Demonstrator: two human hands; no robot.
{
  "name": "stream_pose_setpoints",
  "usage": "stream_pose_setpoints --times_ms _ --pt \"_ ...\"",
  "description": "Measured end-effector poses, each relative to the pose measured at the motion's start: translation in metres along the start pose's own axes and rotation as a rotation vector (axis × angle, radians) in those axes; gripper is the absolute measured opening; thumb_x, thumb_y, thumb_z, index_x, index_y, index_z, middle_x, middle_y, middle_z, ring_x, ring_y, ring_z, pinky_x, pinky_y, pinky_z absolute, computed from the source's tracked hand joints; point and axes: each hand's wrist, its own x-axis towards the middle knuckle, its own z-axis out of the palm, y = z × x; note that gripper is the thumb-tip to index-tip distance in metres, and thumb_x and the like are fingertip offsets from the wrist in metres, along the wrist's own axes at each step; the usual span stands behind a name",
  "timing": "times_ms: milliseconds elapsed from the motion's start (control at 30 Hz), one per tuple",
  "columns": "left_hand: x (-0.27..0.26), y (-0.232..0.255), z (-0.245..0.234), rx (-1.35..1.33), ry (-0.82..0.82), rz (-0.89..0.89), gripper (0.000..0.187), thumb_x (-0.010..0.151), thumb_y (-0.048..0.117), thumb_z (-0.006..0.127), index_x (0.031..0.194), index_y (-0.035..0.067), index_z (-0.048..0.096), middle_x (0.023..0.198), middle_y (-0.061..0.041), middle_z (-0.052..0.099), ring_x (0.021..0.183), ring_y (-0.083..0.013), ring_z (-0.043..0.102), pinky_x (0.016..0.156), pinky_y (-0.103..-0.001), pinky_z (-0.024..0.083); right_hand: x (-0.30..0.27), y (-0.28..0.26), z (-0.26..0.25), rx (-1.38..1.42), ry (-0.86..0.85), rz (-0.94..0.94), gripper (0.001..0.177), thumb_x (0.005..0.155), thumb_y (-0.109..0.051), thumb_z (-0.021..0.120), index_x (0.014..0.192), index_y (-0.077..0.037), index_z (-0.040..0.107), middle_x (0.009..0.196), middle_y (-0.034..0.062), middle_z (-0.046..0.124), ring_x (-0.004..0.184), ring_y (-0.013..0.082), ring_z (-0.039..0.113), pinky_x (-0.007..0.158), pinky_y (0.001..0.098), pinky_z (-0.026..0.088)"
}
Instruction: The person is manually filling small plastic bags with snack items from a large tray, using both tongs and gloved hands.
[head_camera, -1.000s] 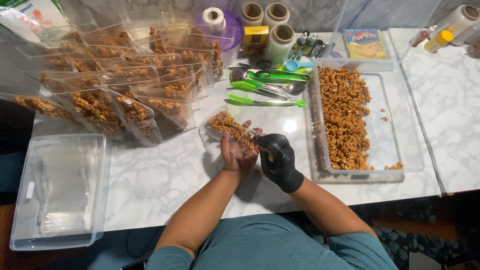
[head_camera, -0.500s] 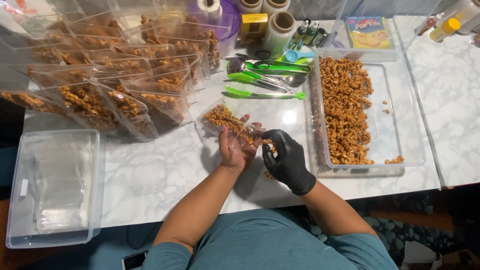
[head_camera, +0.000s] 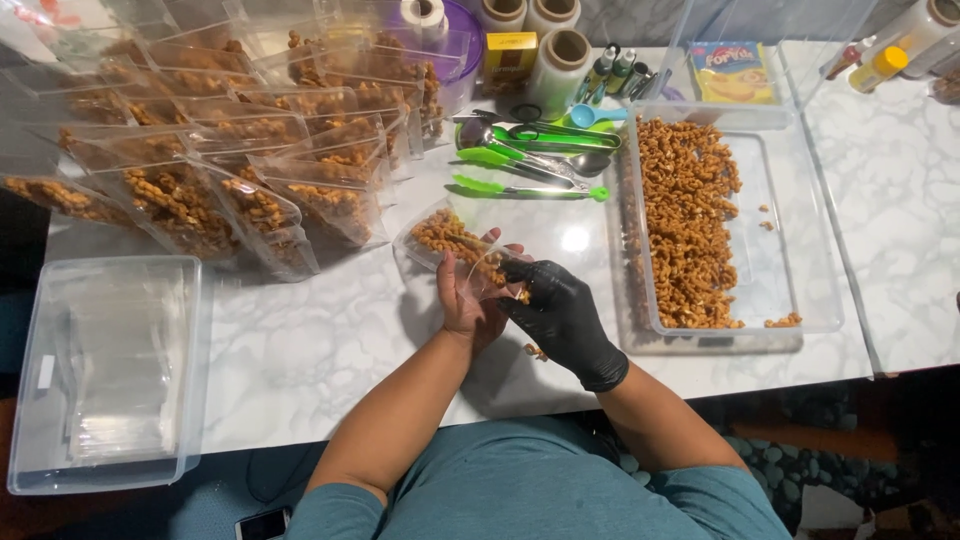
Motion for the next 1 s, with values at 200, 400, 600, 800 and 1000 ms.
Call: stream_pose_setpoints --times_ms 200,400,600,800,1000 --pt "0.012 -0.004 -0.022 -0.102 0.019 -0.036 0.081 0.091 0.067 0.051 0.142 0.003 0.052 0.116 -0.032 0.068 0.106 -0.0448 0.07 0.094 -0.057 0.059 -0.006 0.0 -0.015 0.305 -0.02 0.095 0.024 0.077 0.003 0.088 0.094 -0.003 0.072 0.108 0.0105 0.071 0.086 0.0191 0.071 0.074 0.0299 0.061" --pt "0.011 -0.004 -0.013 -0.064 0.019 -0.015 0.081 0.092 0.067 0.051 0.142 0.004 0.052 0.116 -0.031 0.069 0.108 -0.0421 0.07 0.101 -0.057 0.055 -0.007 -0.003 -0.026 0.352 -0.117 0.029 0.027 0.088 0.012 0.065 0.114 0.003 0.071 0.116 0.017 0.065 0.086 0.0205 0.07 0.072 0.0363 0.063" --pt "0.011 -0.007 -0.02 0.043 -0.039 0.007 0.077 0.096 0.068 0.04 0.143 0.007 0.052 0.116 -0.028 0.07 0.107 -0.0409 0.071 0.099 -0.055 0.056 -0.003 -0.006 -0.002 -0.292 0.163 -0.28 0.014 0.085 -0.006 0.082 0.098 -0.009 0.08 0.087 0.0114 0.075 0.069 0.0307 0.072 0.055 0.0372 0.059" --pt "0.004 -0.007 -0.008 0.075 -0.049 0.014 0.078 0.098 0.068 0.037 0.141 0.006 0.053 0.114 -0.028 0.071 0.105 -0.0413 0.071 0.098 -0.055 0.055 -0.003 0.045 0.018 -0.46 0.032 -0.236 0.023 0.099 -0.034 0.069 0.094 -0.012 0.075 0.088 0.0109 0.077 0.075 0.0355 0.074 0.057 0.0454 0.059" --pt "0.005 -0.002 -0.008 0.05 -0.075 0.034 0.071 0.1 0.063 0.039 0.139 0.005 0.053 0.115 -0.029 0.07 0.102 -0.0428 0.072 0.097 -0.055 0.057 -0.006 0.001 0.002 -0.258 0.024 -0.386 0.019 0.089 -0.008 0.065 0.104 -0.006 0.076 0.102 0.0167 0.077 0.08 0.041 0.073 0.052 0.0456 0.058"
